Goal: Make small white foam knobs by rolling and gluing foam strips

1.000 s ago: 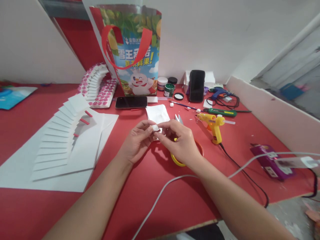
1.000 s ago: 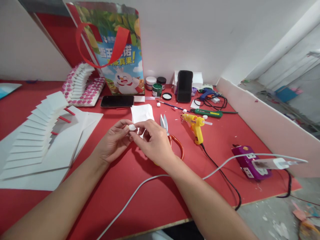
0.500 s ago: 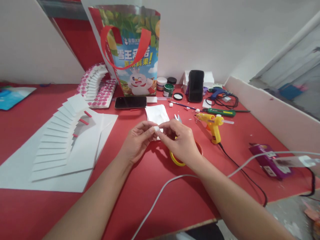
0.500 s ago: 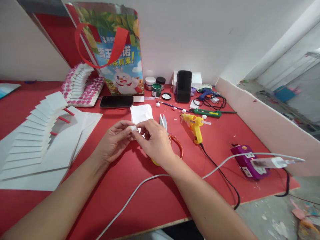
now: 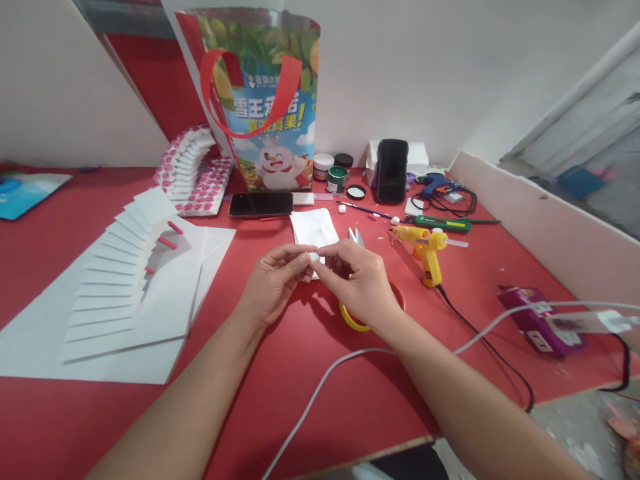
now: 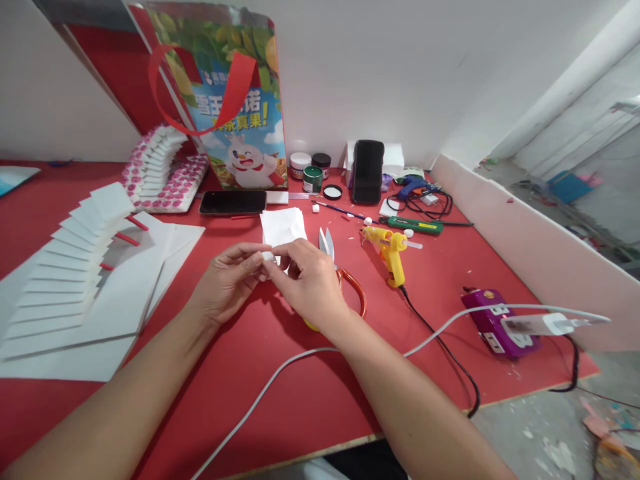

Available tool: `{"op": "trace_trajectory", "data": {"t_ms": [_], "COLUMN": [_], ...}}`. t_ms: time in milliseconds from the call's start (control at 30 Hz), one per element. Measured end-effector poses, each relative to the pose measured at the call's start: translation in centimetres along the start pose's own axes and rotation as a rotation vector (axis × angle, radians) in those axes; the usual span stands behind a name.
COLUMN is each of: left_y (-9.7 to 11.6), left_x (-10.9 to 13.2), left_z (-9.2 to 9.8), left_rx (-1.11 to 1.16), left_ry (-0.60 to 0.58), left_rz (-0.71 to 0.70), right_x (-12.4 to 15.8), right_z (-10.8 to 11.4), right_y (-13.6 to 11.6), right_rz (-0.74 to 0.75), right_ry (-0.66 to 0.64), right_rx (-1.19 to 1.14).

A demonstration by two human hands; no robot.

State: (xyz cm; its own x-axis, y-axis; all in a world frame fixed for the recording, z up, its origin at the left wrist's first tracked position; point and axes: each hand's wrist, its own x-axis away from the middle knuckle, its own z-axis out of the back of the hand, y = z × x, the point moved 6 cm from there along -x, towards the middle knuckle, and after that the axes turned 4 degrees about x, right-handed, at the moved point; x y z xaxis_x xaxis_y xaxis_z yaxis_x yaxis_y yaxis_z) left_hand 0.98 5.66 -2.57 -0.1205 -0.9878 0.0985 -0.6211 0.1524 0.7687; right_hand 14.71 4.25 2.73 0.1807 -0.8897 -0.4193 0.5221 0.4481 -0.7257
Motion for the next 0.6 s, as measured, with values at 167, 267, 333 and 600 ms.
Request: {"op": "trace_trajectory", "data": {"t_ms": [167, 267, 333, 600], "left_y": [-0.21, -0.26, -0.23, -0.13], "left_x": [-0.05, -0.06, -0.04, -0.02], "left_z": [0.31, 0.26, 0.12, 0.02], "left_rx": [-0.015, -0.017, -0.020, -0.079], "left_ry": [0.018, 0.028, 0.026, -0.006], "left_rz": [0.008, 0.011, 0.010, -0.019], "right_x": [-0.02, -0.01, -0.03, -0.01], "right_z": [0.13, 0.09, 0.02, -0.08], "right_y": [-0.44, -0.40, -0.26, -0.18], "right_rz": [0.059, 0.050, 0.033, -0.009], "right_ry": [-0.002, -0.007, -0.014, -0.017], "right_rx": [0.041, 0.062, 0.083, 0.058]}}
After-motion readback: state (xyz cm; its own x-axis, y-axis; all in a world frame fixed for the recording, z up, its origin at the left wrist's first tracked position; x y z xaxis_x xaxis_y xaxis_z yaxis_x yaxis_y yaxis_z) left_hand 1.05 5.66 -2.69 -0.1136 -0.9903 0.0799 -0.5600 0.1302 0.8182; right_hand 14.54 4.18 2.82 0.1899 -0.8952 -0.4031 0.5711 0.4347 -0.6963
